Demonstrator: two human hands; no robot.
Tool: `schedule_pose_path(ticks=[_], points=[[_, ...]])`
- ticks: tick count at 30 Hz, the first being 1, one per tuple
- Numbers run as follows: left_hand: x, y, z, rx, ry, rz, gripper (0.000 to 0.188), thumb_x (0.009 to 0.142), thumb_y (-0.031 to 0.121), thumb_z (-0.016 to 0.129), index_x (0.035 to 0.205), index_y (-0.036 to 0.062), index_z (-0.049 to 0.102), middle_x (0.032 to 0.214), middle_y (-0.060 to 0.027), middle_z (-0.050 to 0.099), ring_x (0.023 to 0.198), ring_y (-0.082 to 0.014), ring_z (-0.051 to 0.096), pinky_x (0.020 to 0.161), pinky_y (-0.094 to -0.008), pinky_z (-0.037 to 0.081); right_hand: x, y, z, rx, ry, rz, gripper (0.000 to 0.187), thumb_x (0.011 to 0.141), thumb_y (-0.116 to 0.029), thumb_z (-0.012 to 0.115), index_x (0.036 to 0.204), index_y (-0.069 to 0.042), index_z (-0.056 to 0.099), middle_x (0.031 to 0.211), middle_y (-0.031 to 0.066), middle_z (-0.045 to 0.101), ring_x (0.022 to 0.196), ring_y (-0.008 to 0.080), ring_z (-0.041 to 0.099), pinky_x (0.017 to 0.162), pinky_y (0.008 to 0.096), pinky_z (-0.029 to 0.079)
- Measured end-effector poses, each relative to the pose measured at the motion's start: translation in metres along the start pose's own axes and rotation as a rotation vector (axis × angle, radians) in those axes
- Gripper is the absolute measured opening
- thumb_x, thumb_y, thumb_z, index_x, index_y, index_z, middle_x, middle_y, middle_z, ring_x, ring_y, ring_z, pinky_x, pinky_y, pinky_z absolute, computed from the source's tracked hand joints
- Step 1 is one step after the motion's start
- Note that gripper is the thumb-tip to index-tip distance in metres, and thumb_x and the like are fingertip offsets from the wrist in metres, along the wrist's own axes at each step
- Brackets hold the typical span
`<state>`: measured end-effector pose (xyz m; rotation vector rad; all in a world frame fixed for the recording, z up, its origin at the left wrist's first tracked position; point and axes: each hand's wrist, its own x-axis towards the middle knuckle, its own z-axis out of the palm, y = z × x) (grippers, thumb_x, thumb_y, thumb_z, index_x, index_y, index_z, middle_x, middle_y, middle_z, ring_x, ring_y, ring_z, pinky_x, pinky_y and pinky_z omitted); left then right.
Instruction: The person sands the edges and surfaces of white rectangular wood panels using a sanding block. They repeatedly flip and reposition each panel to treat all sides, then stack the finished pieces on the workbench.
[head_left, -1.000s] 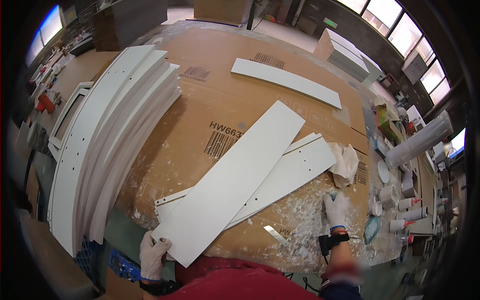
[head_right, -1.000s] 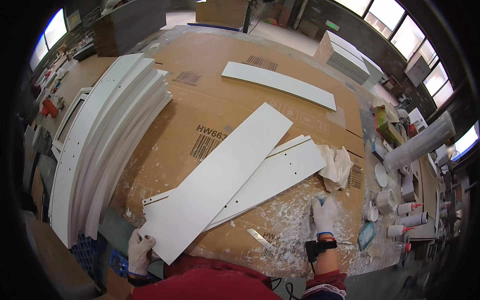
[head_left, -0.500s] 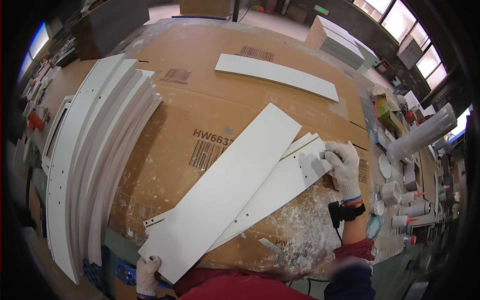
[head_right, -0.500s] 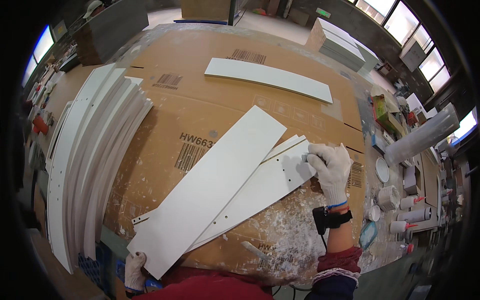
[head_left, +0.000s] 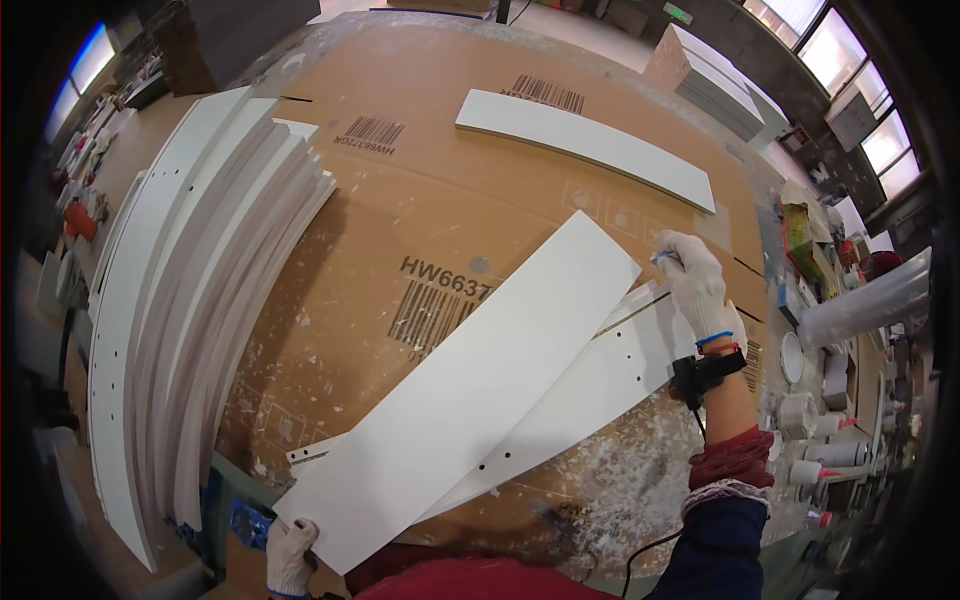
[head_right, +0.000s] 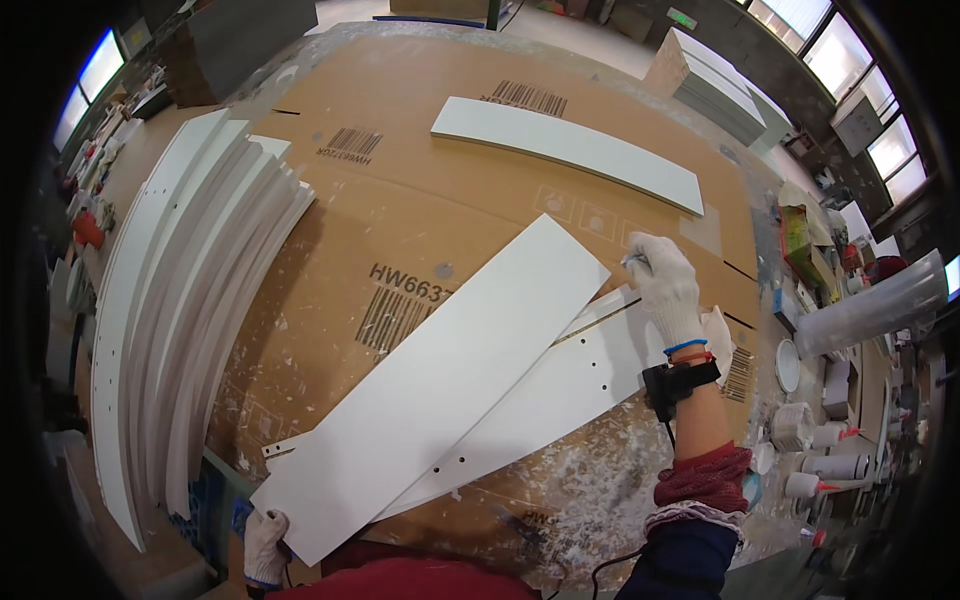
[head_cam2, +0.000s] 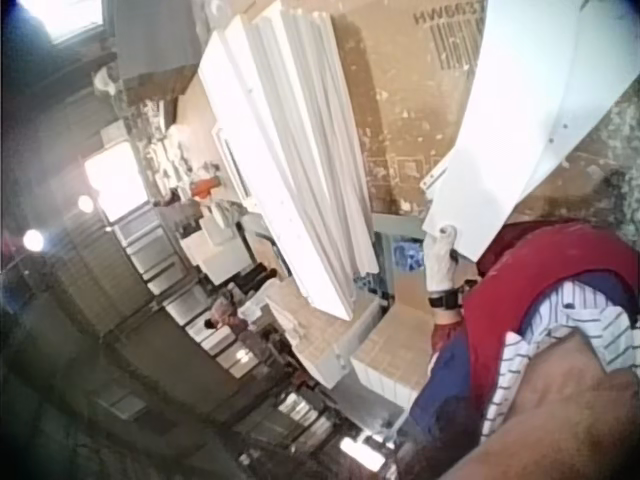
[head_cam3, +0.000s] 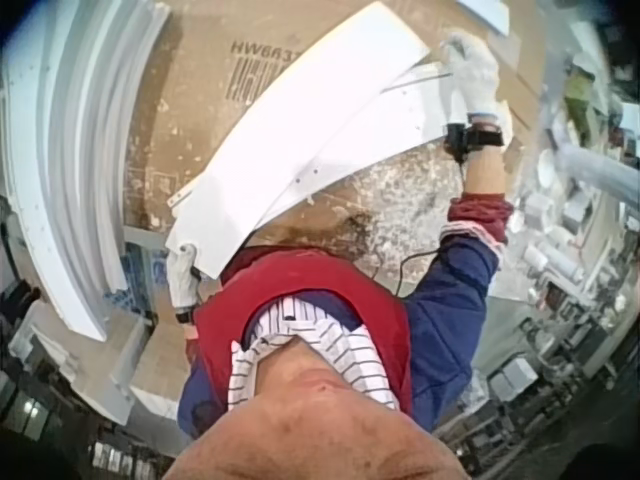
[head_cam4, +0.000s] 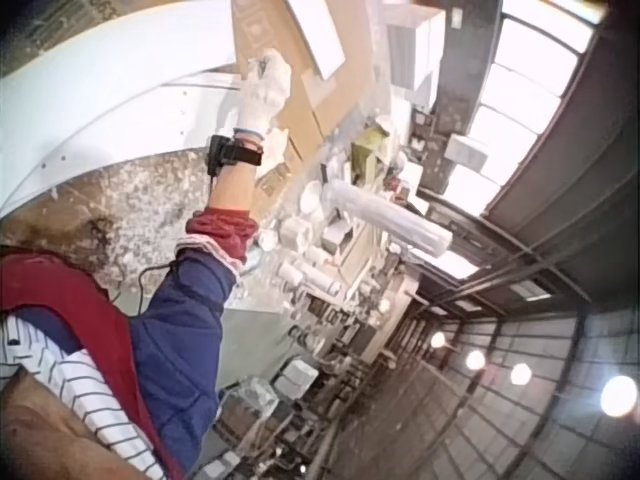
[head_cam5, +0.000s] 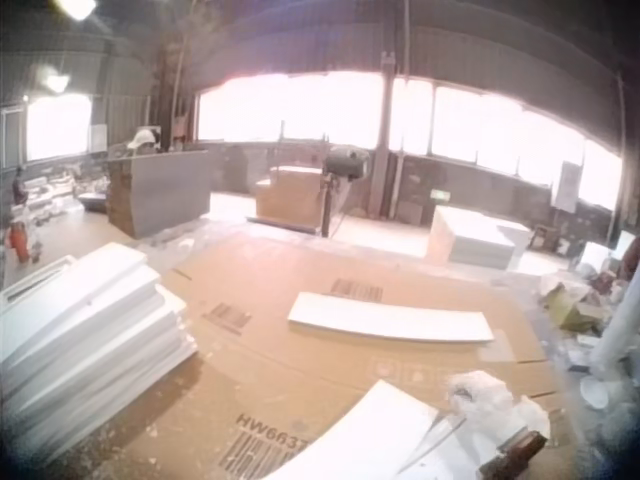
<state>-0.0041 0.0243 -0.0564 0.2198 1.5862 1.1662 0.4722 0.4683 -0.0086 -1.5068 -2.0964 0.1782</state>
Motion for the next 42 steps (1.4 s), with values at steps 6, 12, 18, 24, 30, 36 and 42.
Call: schedule_pose_path(ticks=[6,12,18,24,30,36,42], points=[[-0.010,0.027,0.040,0.097,0.193,-0.067,0.025,0.086,0.019,0.065,0.101,-0.0007,0.061,0.078,0.0032,0.055,0.066,-0.0063,0.050,0.059,-0.0215,0.039,-0.004,-0.009,0.012,0.269,-0.041,0.115,0.030,0.086,-0.004,0.067,0.116,-0.004,0.065,0.096,0.0100,0.068,0.085,0.0191,0.065,0.080,0.0313,0.052],[-0.036,0.039,0.025,0.331,0.054,-0.179,0.031,0.084,0.028,0.071,0.094,-0.0012,0.066,0.075,-0.0013,0.062,0.059,-0.0080,0.058,0.049,-0.0226,0.045,0.016,-0.070,0.002,0.249,-0.061,-0.007,0.035,0.086,0.000,0.067,0.121,0.001,0.061,0.096,0.0053,0.064,0.087,0.0137,0.064,0.082,0.0273,0.052],[-0.041,0.027,0.016,0.240,-0.228,-0.398,0.027,0.090,0.031,0.069,0.087,0.0043,0.065,0.069,0.0027,0.057,0.054,-0.0056,0.049,0.045,-0.0205,0.040,-0.057,-0.225,0.038,0.862,-0.674,0.009,0.038,0.085,0.007,0.067,0.121,0.000,0.061,0.104,0.0072,0.068,0.093,0.0173,0.067,0.082,0.0287,0.053],[-0.058,0.007,0.008,0.076,-0.397,-0.400,0.035,0.095,0.044,0.060,0.089,0.0097,0.062,0.073,0.0015,0.059,0.056,-0.0063,0.054,0.046,-0.0212,0.045,-0.107,-0.401,0.075,0.576,-0.876,-1.062,0.039,0.083,-0.006,0.066,0.122,-0.008,0.060,0.101,0.0127,0.065,0.096,0.0353,0.061,0.080,0.0434,0.052],[-0.053,0.000,0.006,0.136,-0.446,-0.295,0.041,0.094,0.048,0.056,0.082,0.0099,0.060,0.071,-0.0005,0.061,0.056,-0.0068,0.056,0.045,-0.0214,0.046,-0.128,-0.458,0.118,0.414,-0.941,-1.249,0.021,0.086,-0.007,0.060,0.107,-0.011,0.059,0.101,0.0136,0.063,0.096,0.0367,0.060,0.079,0.0460,0.051],[-0.026,-0.032,-0.005,-0.286,-0.743,-0.461,0.034,0.099,0.038,0.056,0.078,0.0114,0.057,0.062,0.0033,0.052,0.047,-0.0041,0.047,0.037,-0.0201,0.035,-0.139,-0.480,0.140,0.388,-0.946,-1.192,0.019,0.086,-0.008,0.062,0.105,-0.010,0.059,0.095,0.0139,0.063,0.095,0.0371,0.061,0.078,0.0458,0.051],[-0.032,-0.019,-0.005,-0.186,-0.685,-0.451,0.030,0.099,0.033,0.059,0.075,0.0146,0.056,0.058,0.0068,0.047,0.046,-0.0022,0.041,0.036,-0.0198,0.032,-0.137,-0.477,0.142,0.481,-1.117,-1.077,0.028,0.082,-0.003,0.067,0.108,-0.011,0.060,0.095,0.0132,0.064,0.094,0.0365,0.061,0.079,0.0455,0.051]])
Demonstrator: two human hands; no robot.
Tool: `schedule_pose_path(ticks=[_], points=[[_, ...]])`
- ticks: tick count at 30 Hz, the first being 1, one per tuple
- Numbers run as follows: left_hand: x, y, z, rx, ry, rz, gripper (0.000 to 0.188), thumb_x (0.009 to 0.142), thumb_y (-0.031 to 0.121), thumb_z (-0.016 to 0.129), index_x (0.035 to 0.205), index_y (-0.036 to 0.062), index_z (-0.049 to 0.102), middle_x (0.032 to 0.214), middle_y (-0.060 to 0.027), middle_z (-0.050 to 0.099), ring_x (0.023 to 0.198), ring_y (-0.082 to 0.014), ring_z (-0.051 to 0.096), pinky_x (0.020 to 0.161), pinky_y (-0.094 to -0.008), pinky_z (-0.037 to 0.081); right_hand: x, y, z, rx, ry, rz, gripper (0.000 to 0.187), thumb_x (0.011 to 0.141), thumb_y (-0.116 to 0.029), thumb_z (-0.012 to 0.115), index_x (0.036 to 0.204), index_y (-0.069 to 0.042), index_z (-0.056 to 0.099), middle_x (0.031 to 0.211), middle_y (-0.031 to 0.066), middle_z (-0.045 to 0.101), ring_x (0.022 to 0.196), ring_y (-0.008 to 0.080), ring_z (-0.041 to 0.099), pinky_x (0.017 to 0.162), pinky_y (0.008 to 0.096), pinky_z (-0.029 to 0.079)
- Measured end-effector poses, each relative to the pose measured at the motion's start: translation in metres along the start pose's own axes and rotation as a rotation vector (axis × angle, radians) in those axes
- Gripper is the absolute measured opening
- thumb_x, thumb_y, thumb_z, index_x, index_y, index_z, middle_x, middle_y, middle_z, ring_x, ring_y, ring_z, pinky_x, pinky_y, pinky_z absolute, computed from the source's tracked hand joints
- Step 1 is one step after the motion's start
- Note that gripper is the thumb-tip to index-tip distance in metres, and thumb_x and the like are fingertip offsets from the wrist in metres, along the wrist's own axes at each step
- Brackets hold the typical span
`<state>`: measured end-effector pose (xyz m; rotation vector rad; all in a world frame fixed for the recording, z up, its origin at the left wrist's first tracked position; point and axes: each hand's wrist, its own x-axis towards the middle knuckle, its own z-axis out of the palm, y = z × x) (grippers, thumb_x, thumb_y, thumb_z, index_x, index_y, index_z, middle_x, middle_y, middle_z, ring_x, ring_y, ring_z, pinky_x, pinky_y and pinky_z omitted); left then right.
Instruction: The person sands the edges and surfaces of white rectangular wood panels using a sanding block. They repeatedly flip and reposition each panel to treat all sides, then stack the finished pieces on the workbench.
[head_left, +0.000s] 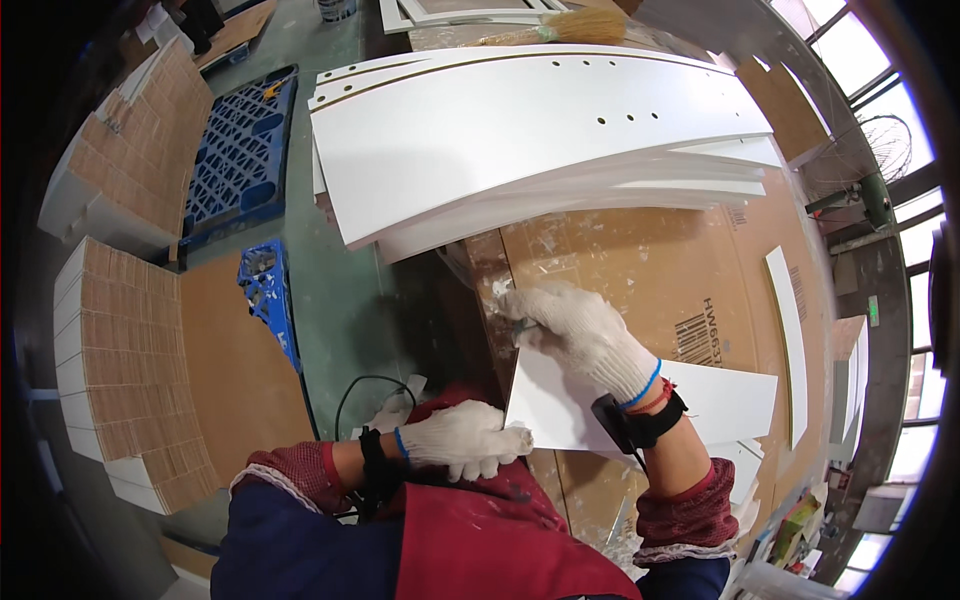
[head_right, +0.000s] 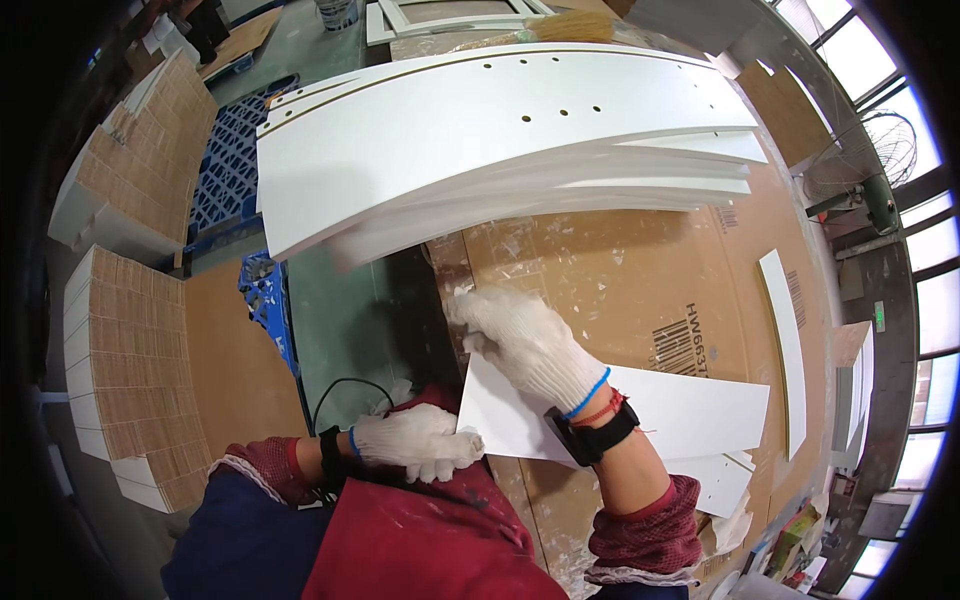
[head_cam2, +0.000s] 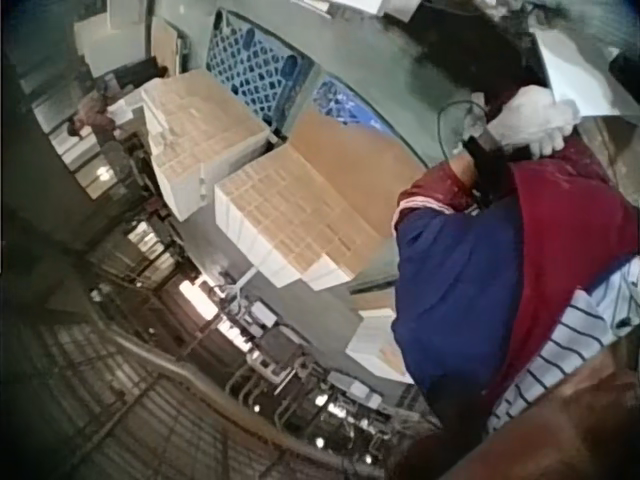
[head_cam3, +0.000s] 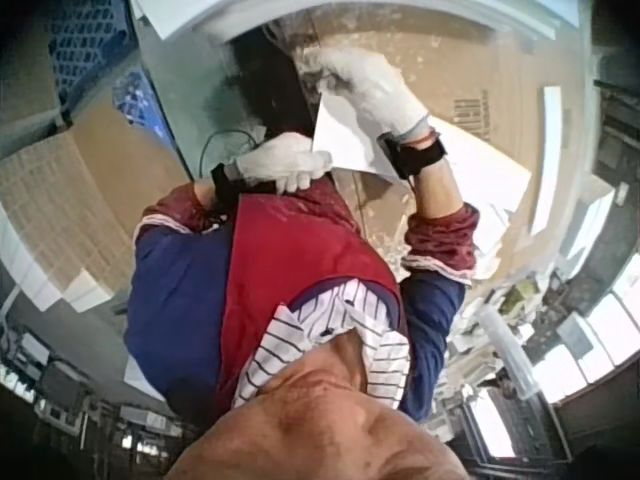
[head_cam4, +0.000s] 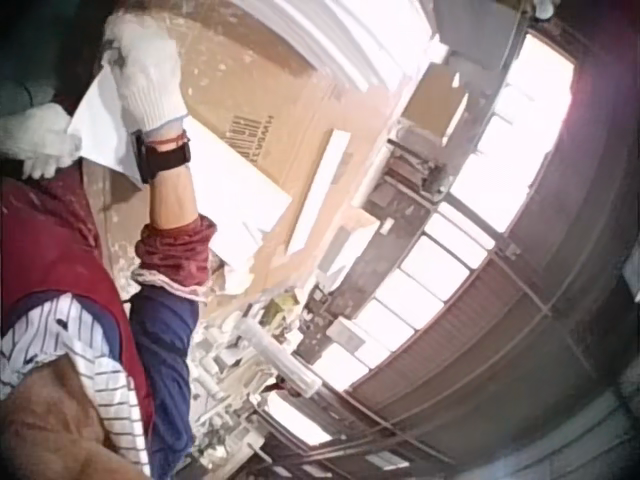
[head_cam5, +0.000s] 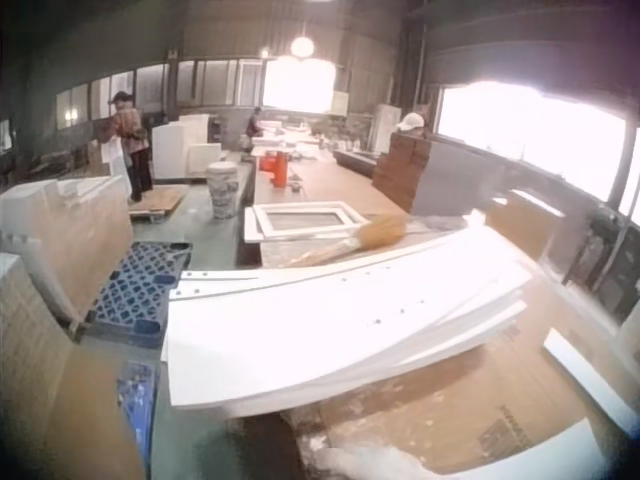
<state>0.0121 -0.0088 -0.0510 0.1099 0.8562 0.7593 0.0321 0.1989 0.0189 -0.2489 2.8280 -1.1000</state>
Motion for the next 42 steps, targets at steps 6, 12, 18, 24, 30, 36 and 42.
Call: schedule_pose_path(ticks=[6,12,18,24,30,36,42], points=[[-0.011,0.009,0.016,0.283,0.226,0.087,0.042,0.099,0.043,0.053,0.073,0.0105,0.052,0.056,0.0035,0.047,0.039,-0.0070,0.040,0.034,-0.0248,0.029,0.006,-0.005,-0.004,0.102,0.012,-0.038,0.028,0.081,-0.001,0.067,0.106,-0.011,0.061,0.092,0.0122,0.064,0.089,0.0371,0.062,0.076,0.0439,0.052],[-0.007,0.004,0.014,0.249,0.217,0.126,0.043,0.098,0.044,0.054,0.071,0.0104,0.055,0.056,0.0024,0.051,0.040,-0.0073,0.045,0.034,-0.0247,0.034,0.013,0.007,-0.001,0.022,0.003,-0.017,0.021,0.083,-0.004,0.063,0.104,-0.011,0.062,0.088,0.0128,0.063,0.090,0.0361,0.062,0.076,0.0450,0.052],[-0.011,0.012,0.015,0.250,0.245,0.033,0.033,0.095,0.041,0.060,0.084,0.0093,0.062,0.064,0.0009,0.058,0.052,-0.0056,0.053,0.046,-0.0217,0.044,0.013,0.007,0.001,-0.177,0.122,-0.075,0.023,0.081,-0.002,0.061,0.103,-0.010,0.062,0.092,0.0129,0.063,0.094,0.0355,0.061,0.078,0.0459,0.051],[-0.006,0.003,0.014,0.271,0.291,0.093,0.048,0.095,0.050,0.056,0.076,0.0056,0.062,0.061,-0.0038,0.061,0.045,-0.0127,0.056,0.041,-0.0265,0.045,0.009,0.014,0.000,-0.239,0.060,-0.073,0.024,0.082,-0.004,0.060,0.105,-0.009,0.062,0.097,0.0124,0.063,0.097,0.0369,0.060,0.080,0.0444,0.052],[-0.006,0.005,0.014,0.291,0.293,0.097,0.049,0.094,0.051,0.056,0.078,0.0051,0.064,0.061,-0.0048,0.063,0.047,-0.0135,0.057,0.043,-0.0265,0.047,0.003,0.014,0.000,-0.226,0.083,-0.115,0.025,0.084,-0.004,0.057,0.108,-0.008,0.061,0.098,0.0130,0.063,0.100,0.0369,0.059,0.082,0.0449,0.051],[-0.007,0.006,0.014,0.204,0.247,0.097,0.040,0.099,0.041,0.052,0.080,0.0056,0.060,0.061,-0.0032,0.059,0.046,-0.0122,0.055,0.041,-0.0249,0.045,-0.038,0.012,-0.024,0.086,0.333,0.026,0.031,0.082,-0.002,0.067,0.112,-0.002,0.063,0.095,0.0144,0.063,0.087,0.0307,0.062,0.080,0.0370,0.053],[-0.016,0.005,-0.018,0.096,0.359,0.447,0.043,0.102,0.034,0.044,0.087,-0.0028,0.061,0.072,-0.0114,0.065,0.059,-0.0167,0.065,0.048,-0.0288,0.054,-0.204,0.003,-0.019,0.573,0.874,0.489,0.029,0.081,-0.002,0.070,0.109,0.002,0.063,0.086,0.0017,0.054,0.075,0.0132,0.058,0.066,0.0266,0.051]])
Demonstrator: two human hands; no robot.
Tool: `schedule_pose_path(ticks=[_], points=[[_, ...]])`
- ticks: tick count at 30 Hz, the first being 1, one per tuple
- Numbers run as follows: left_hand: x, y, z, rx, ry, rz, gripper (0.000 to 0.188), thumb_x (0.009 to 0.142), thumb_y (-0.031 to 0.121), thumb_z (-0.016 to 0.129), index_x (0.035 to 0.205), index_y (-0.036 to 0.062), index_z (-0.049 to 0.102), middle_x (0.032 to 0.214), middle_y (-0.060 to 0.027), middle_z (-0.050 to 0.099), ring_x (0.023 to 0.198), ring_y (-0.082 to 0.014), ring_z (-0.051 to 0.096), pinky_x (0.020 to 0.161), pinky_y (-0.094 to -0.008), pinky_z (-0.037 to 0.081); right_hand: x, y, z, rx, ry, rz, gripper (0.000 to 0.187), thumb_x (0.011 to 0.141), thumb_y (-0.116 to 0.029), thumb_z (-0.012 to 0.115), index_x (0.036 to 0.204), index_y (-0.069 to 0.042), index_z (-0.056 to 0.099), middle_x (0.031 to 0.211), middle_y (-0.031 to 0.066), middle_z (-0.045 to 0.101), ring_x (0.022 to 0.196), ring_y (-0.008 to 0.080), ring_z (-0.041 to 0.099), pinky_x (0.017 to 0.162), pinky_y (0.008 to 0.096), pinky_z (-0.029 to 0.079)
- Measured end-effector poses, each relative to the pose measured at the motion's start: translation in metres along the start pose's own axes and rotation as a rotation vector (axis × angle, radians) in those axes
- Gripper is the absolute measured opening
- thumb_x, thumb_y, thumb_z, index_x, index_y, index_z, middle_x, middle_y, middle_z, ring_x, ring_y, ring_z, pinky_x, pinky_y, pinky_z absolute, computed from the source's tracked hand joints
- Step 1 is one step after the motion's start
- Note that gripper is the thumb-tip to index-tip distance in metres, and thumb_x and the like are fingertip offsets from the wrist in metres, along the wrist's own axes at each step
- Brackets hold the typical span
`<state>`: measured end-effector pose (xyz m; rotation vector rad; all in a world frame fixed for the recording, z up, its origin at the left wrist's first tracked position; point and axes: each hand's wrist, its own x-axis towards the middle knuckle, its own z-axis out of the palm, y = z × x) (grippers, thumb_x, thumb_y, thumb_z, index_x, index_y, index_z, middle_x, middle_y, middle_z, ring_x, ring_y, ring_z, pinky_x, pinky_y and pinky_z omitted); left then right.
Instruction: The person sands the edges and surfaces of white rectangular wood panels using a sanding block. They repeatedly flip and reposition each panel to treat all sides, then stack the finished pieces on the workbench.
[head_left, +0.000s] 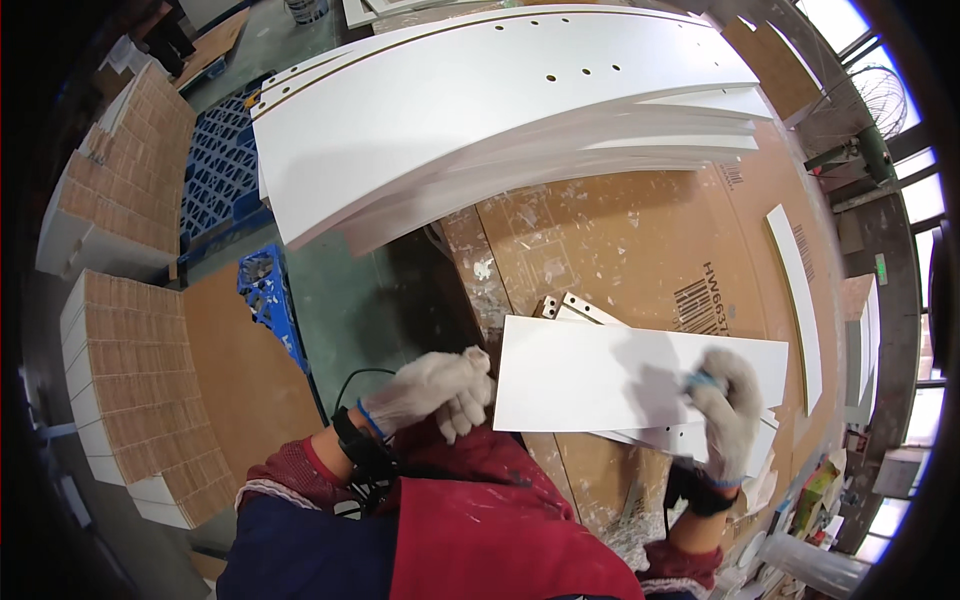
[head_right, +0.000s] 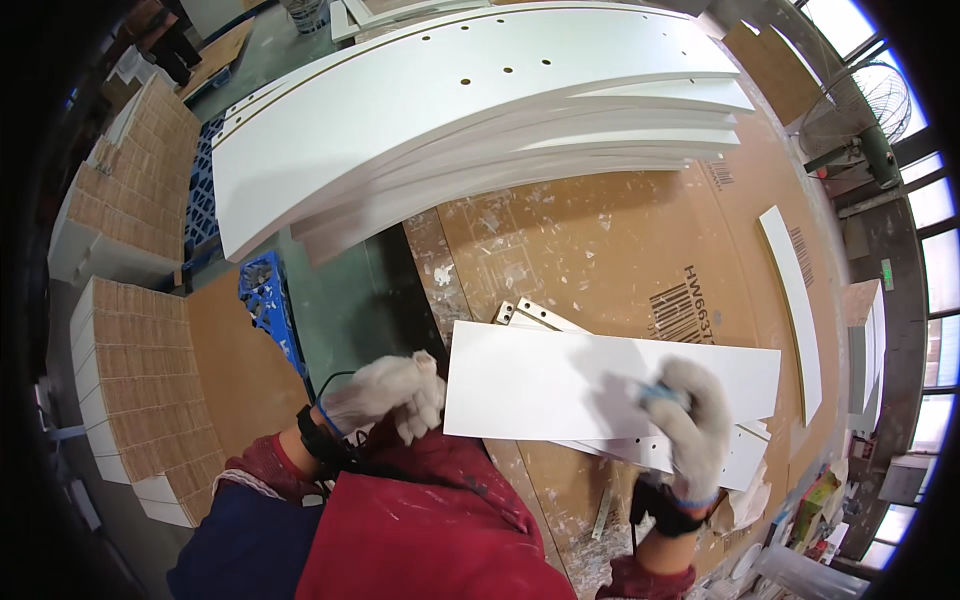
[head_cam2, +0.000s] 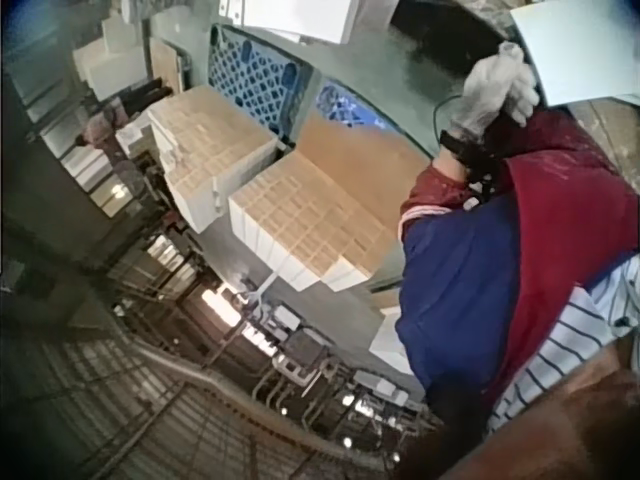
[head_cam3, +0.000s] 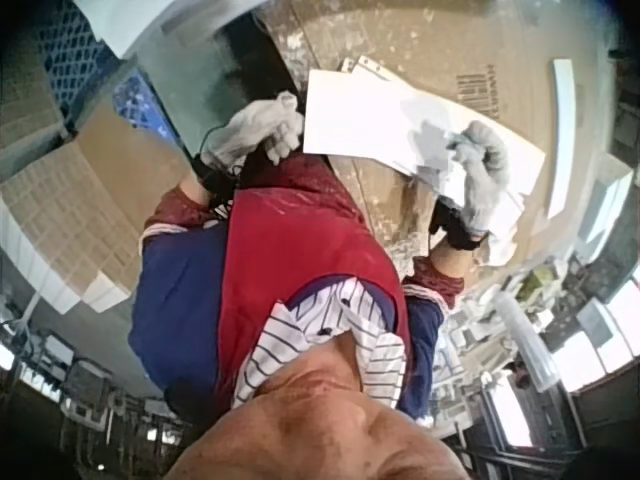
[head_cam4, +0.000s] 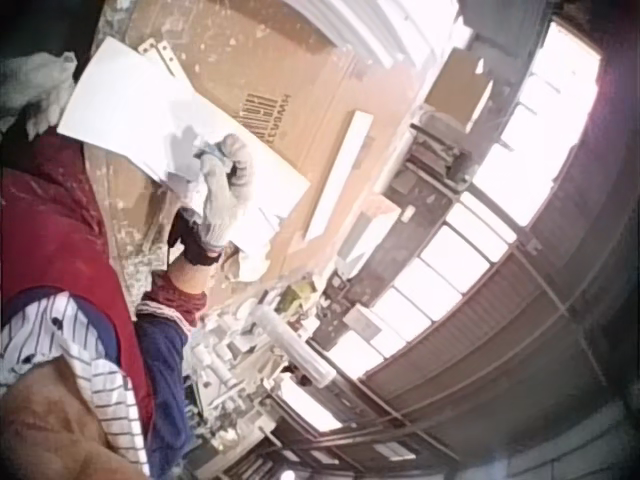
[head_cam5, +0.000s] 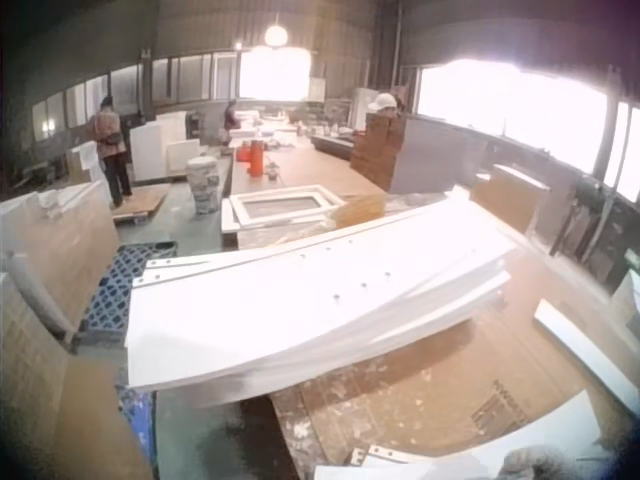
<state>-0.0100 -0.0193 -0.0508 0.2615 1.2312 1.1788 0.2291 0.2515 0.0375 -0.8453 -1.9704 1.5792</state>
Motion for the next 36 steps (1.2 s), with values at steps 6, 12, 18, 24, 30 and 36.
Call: schedule_pose_path(ticks=[6,12,18,24,30,36], points=[[0.005,0.015,0.005,0.095,0.003,-0.010,0.047,0.100,0.043,0.051,0.089,-0.0007,0.063,0.069,-0.0076,0.064,0.054,-0.0151,0.063,0.048,-0.0254,0.051,-0.118,0.046,-0.101,-0.055,0.394,0.397,0.023,0.090,-0.007,0.062,0.112,0.002,0.063,0.094,0.0063,0.063,0.072,0.0110,0.057,0.060,0.0249,0.049],[0.021,0.022,0.024,0.246,0.033,0.021,0.042,0.094,0.038,0.065,0.098,-0.0046,0.067,0.070,-0.0091,0.066,0.052,-0.0151,0.063,0.046,-0.0252,0.050,-0.193,0.092,-0.122,-0.474,0.326,0.349,0.034,0.092,-0.014,0.064,0.122,0.003,0.061,0.106,0.0068,0.065,0.088,0.0157,0.061,0.074,0.0295,0.051],[0.018,0.018,0.034,0.271,0.063,0.132,0.036,0.093,0.030,0.066,0.105,-0.0040,0.067,0.077,-0.0065,0.066,0.057,-0.0125,0.064,0.047,-0.0234,0.051,-0.177,0.070,-0.101,-0.312,0.652,0.298,0.038,0.094,-0.022,0.064,0.121,0.005,0.060,0.119,0.0112,0.060,0.102,0.0214,0.060,0.090,0.0323,0.048],[-0.015,0.045,0.060,0.777,0.156,0.611,0.026,0.080,0.025,0.077,0.096,0.0039,0.075,0.073,-0.0108,0.071,0.066,-0.0211,0.070,0.061,-0.0329,0.054,-0.135,0.037,-0.059,0.562,0.502,0.178,0.058,0.101,-0.038,0.055,0.141,0.002,0.040,0.124,0.0170,0.059,0.107,0.0251,0.063,0.074,0.0386,0.060],[-0.028,0.071,0.074,1.531,0.150,1.532,0.021,0.062,0.004,0.072,0.083,0.0043,0.067,0.082,-0.0098,0.065,0.070,-0.0270,0.065,0.053,-0.0350,0.050,-0.121,0.032,-0.057,1.058,0.457,0.058,0.062,0.100,-0.040,0.057,0.141,0.003,0.039,0.132,0.0206,0.057,0.115,0.0342,0.063,0.086,0.0484,0.062],[-0.015,0.045,0.070,1.239,0.453,1.482,0.030,0.073,0.007,0.077,0.099,0.0012,0.062,0.104,-0.0144,0.065,0.092,-0.0307,0.063,0.077,-0.0345,0.052,-0.118,0.065,-0.036,1.184,0.635,0.081,0.038,0.098,-0.011,0.058,0.132,0.003,0.049,0.123,0.0160,0.064,0.111,0.0309,0.066,0.090,0.0441,0.060]])
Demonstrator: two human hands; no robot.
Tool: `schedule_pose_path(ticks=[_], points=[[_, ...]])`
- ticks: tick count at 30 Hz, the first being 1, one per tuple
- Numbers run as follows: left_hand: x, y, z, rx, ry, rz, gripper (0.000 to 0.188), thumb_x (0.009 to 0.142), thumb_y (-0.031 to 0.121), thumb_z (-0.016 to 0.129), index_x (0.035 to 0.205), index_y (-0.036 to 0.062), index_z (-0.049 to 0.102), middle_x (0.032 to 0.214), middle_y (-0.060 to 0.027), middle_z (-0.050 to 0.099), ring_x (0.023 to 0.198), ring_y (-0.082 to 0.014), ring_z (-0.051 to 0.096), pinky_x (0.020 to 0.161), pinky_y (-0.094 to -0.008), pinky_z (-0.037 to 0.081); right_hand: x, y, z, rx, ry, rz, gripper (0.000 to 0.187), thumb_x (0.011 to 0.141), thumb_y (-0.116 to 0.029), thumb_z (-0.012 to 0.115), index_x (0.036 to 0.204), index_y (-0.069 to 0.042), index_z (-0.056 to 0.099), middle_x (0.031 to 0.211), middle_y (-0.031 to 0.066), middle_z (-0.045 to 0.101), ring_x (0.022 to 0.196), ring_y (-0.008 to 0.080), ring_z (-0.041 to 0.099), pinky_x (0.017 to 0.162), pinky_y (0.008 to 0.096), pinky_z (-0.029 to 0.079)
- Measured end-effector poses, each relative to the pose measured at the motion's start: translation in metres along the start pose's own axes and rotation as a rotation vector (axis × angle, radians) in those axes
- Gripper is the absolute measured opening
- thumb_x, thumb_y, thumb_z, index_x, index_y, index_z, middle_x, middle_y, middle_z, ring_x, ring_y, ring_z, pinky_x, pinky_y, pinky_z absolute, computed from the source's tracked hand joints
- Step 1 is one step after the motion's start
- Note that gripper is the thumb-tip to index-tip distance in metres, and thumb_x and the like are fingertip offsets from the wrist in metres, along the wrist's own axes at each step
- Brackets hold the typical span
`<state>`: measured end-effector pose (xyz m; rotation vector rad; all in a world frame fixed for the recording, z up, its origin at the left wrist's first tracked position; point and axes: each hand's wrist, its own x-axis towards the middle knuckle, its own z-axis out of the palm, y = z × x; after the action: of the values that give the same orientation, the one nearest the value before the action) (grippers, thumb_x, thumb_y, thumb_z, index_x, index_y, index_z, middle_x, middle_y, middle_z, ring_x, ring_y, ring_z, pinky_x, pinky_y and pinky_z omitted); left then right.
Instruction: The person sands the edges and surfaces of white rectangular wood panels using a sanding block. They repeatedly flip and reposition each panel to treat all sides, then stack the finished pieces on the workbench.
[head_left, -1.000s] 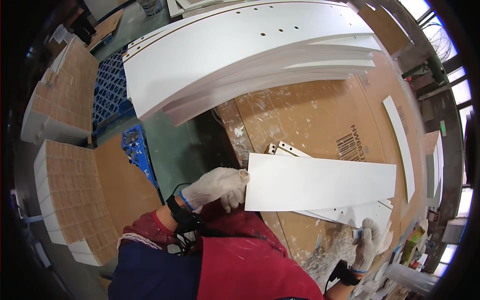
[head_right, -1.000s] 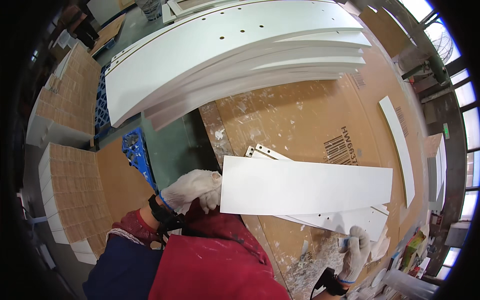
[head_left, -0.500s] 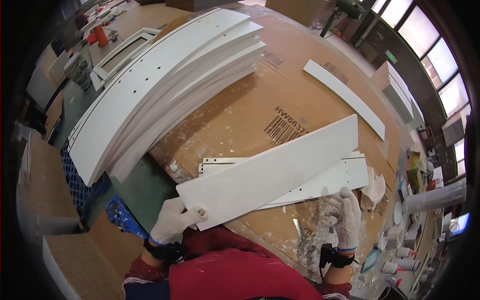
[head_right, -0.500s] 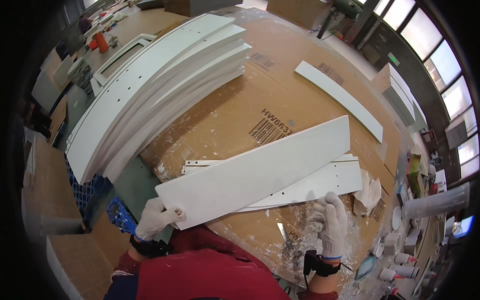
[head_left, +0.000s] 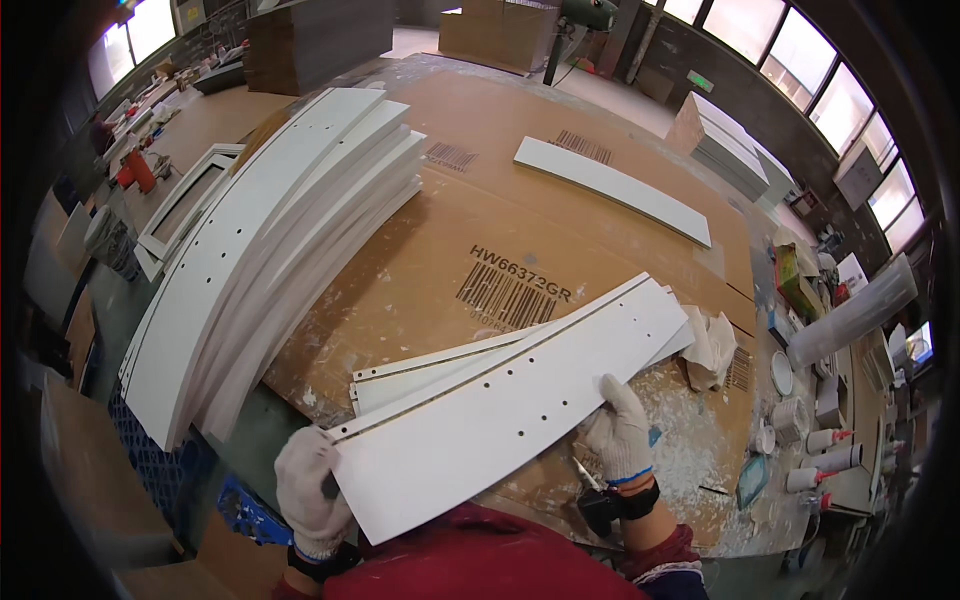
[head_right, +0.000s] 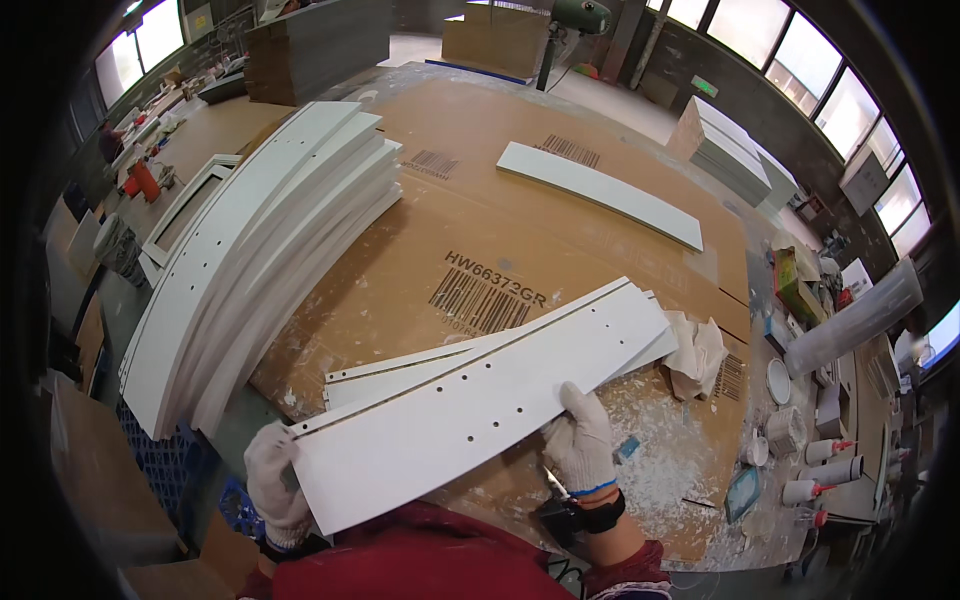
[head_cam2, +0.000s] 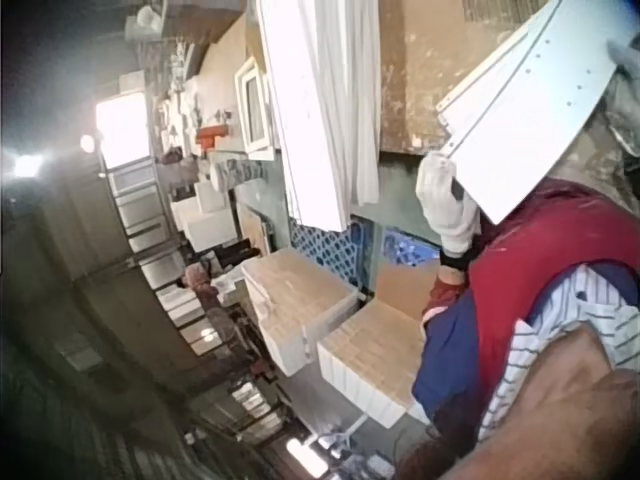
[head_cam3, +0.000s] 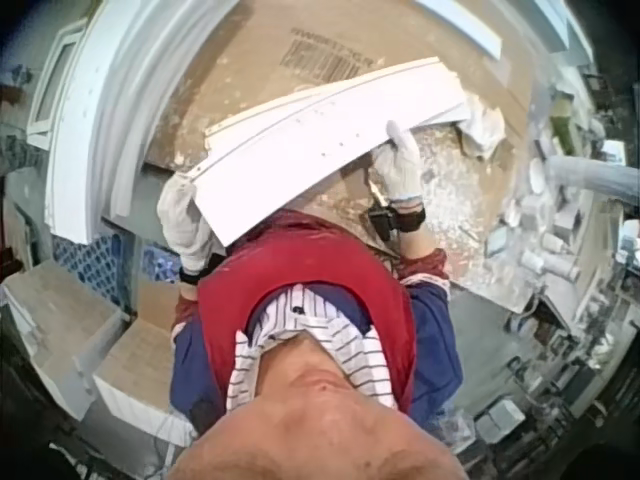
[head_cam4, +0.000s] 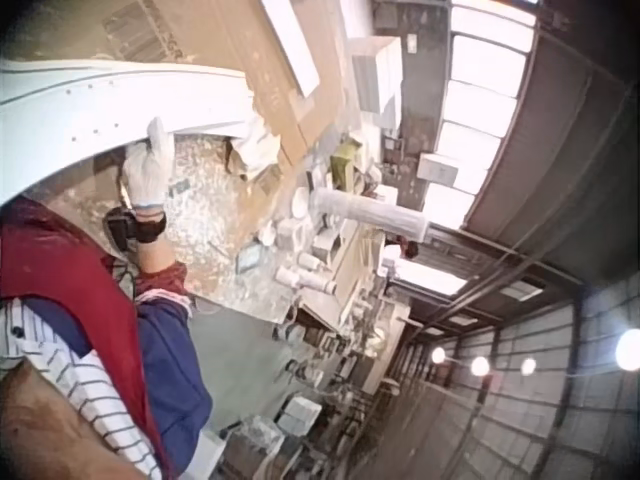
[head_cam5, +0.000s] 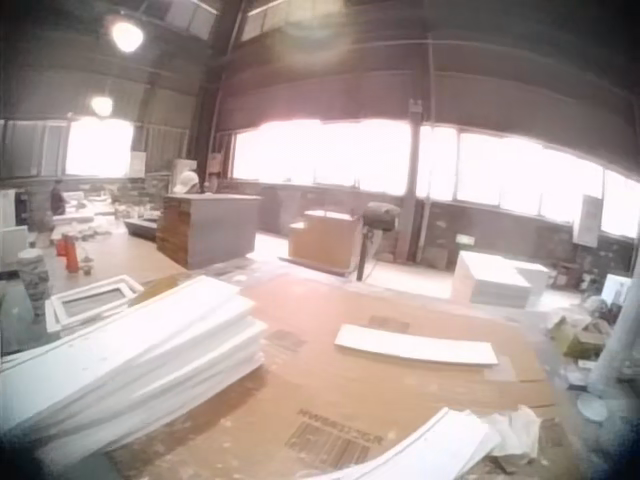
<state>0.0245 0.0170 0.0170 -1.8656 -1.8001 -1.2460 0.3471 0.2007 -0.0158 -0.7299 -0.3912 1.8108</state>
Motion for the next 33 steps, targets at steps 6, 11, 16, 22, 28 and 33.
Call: schedule_pose_path(ticks=[6,11,16,22,28,33], points=[[-0.063,-0.032,0.026,-1.506,0.201,-1.414,0.042,0.101,0.031,0.056,0.127,-0.0024,0.054,0.127,-0.0154,0.062,0.109,-0.0259,0.063,0.098,-0.0374,0.049,0.002,0.031,-0.012,-0.008,-0.015,0.021,0.043,0.095,-0.005,0.060,0.134,0.001,0.046,0.127,0.0158,0.060,0.110,0.0304,0.065,0.086,0.0436,0.061],[-0.100,-0.039,0.031,-1.255,0.032,-1.407,0.038,0.099,0.017,0.058,0.132,-0.0008,0.049,0.125,-0.0145,0.061,0.108,-0.0279,0.065,0.093,-0.0425,0.057,0.001,0.033,-0.010,-0.079,-0.065,0.029,0.048,0.094,-0.005,0.061,0.138,0.001,0.043,0.131,0.0151,0.058,0.114,0.0293,0.064,0.092,0.0443,0.058],[-0.087,-0.031,0.025,-1.420,-0.028,-1.487,0.046,0.093,0.015,0.063,0.132,-0.0032,0.047,0.123,-0.0143,0.061,0.109,-0.0271,0.066,0.091,-0.0447,0.059,-0.002,0.039,-0.012,-0.071,-0.092,0.104,0.054,0.094,-0.002,0.058,0.144,-0.002,0.038,0.135,0.0141,0.054,0.120,0.0282,0.059,0.096,0.0437,0.055],[-0.076,-0.021,0.025,-1.411,-0.086,-1.487,0.045,0.086,0.014,0.068,0.124,-0.0046,0.052,0.095,-0.0054,0.061,0.088,-0.0185,0.067,0.083,-0.0380,0.060,-0.002,0.038,-0.012,-0.061,-0.127,0.117,0.054,0.094,-0.001,0.058,0.144,-0.001,0.038,0.135,0.0148,0.054,0.121,0.0290,0.059,0.098,0.0440,0.053],[-0.086,-0.034,0.032,-1.219,-0.083,-1.475,0.037,0.085,0.007,0.063,0.119,-0.0047,0.056,0.074,0.0034,0.050,0.067,-0.0078,0.053,0.068,-0.0275,0.054,-0.003,0.028,-0.002,-0.079,-0.128,0.121,0.052,0.095,0.001,0.055,0.144,0.001,0.037,0.135,0.0166,0.055,0.120,0.0301,0.060,0.097,0.0444,0.055],[-0.071,-0.025,0.012,-1.193,0.069,-1.456,0.040,0.084,0.008,0.066,0.121,-0.0038,0.056,0.079,0.0032,0.052,0.063,-0.0068,0.050,0.060,-0.0242,0.050,0.003,0.033,0.008,-0.103,-0.148,0.147,0.046,0.095,0.001,0.055,0.139,0.002,0.042,0.130,0.0159,0.058,0.114,0.0298,0.063,0.093,0.0435,0.057]])
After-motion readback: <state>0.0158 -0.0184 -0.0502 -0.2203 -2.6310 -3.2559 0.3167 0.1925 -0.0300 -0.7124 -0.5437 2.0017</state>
